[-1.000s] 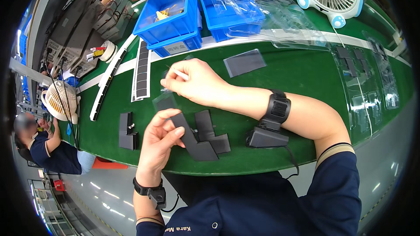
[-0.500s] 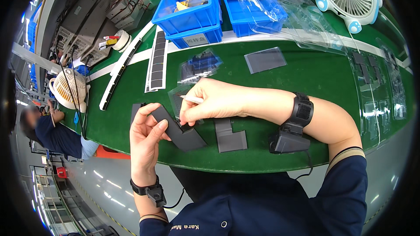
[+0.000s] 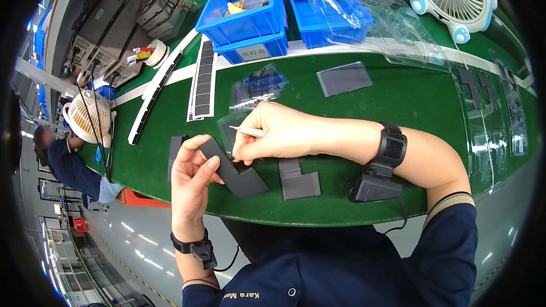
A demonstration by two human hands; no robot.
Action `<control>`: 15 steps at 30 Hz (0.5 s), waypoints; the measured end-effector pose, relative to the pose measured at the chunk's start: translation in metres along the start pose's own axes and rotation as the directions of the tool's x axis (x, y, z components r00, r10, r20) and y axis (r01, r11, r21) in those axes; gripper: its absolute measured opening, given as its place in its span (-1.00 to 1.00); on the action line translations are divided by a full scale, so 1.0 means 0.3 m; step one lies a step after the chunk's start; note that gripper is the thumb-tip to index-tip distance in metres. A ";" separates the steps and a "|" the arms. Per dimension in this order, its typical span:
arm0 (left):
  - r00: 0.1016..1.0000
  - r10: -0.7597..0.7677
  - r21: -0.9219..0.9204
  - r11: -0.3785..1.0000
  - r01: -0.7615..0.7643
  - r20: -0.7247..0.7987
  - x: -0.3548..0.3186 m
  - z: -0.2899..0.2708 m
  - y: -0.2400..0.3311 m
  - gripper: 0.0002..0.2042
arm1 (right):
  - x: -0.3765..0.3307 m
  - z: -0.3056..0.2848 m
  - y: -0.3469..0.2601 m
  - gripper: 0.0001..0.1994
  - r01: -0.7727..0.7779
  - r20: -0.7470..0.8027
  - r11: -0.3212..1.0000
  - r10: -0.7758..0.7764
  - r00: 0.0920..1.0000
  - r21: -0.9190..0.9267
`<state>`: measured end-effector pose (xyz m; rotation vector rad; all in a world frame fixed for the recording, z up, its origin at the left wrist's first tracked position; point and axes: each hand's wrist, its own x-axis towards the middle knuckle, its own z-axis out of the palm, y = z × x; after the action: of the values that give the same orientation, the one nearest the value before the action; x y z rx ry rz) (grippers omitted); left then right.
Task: The recorder is assembling and inspecting various hardware parts, including white plastic casings and black mesh-like components, at a factory workstation.
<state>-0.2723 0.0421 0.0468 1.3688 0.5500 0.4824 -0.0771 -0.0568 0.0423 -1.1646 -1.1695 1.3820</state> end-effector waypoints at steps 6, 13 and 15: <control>0.999 -0.031 -0.031 0.999 0.032 0.027 -0.001 -0.017 -0.003 -0.66 | 0.001 -0.010 -0.003 -0.87 -0.046 0.019 0.998 0.045 0.999 0.046; 0.999 -0.024 -0.019 1.000 0.025 0.034 -0.003 -0.016 -0.004 -0.67 | 0.001 0.001 0.003 -0.90 -0.044 -0.004 0.998 0.044 0.999 0.048; 0.999 -0.029 -0.017 0.999 0.030 0.038 -0.002 -0.011 -0.006 -0.67 | -0.001 0.002 0.003 -0.90 -0.052 -0.013 0.998 0.052 0.999 0.019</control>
<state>-0.2748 0.0442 0.0446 1.3484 0.5328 0.4354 -0.0779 -0.0571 0.0415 -1.1970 -1.1209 1.4192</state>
